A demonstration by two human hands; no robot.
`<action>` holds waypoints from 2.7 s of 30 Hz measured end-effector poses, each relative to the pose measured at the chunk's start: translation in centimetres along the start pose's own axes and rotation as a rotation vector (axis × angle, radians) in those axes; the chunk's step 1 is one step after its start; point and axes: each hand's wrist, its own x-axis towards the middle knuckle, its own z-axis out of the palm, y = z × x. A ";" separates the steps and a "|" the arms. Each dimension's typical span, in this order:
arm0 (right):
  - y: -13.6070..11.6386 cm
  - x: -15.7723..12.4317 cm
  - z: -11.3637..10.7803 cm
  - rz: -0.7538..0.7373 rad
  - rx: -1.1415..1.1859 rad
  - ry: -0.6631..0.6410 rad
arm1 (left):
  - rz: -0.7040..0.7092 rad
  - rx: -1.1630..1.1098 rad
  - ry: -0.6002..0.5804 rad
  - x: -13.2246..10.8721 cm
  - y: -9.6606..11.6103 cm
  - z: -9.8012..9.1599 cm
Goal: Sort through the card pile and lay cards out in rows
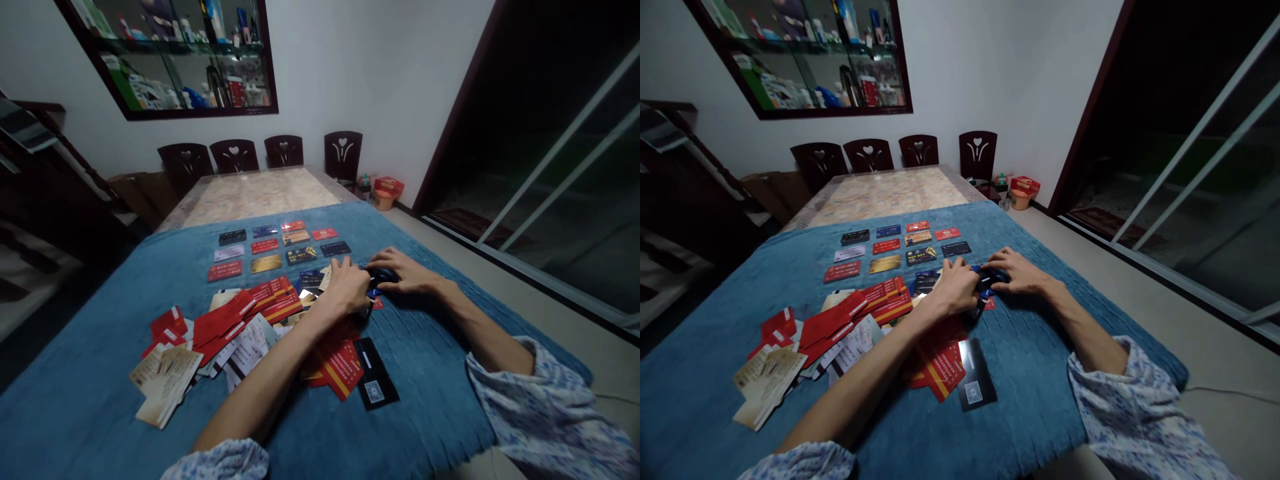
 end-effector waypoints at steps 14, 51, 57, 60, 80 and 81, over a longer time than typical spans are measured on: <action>-0.7 0.1 -0.1 -0.008 0.020 0.041 | -0.001 0.007 -0.003 -0.1 -0.1 -0.2; -0.6 0.9 0.4 0.016 -0.087 0.356 | -0.194 -0.310 0.257 1.6 -3.9 1.5; -0.3 1.1 0.9 0.036 -0.083 0.340 | -0.187 -0.304 0.269 1.5 -3.6 1.6; -0.2 1.1 1.2 0.026 -0.073 0.346 | -0.166 -0.259 0.243 1.2 -2.8 1.5; -1.3 0.7 0.4 0.098 -0.121 0.133 | -0.281 -0.193 0.270 1.3 -2.6 2.5; -1.2 0.7 0.4 0.097 -0.113 0.135 | -0.285 -0.200 0.272 1.3 -2.7 2.5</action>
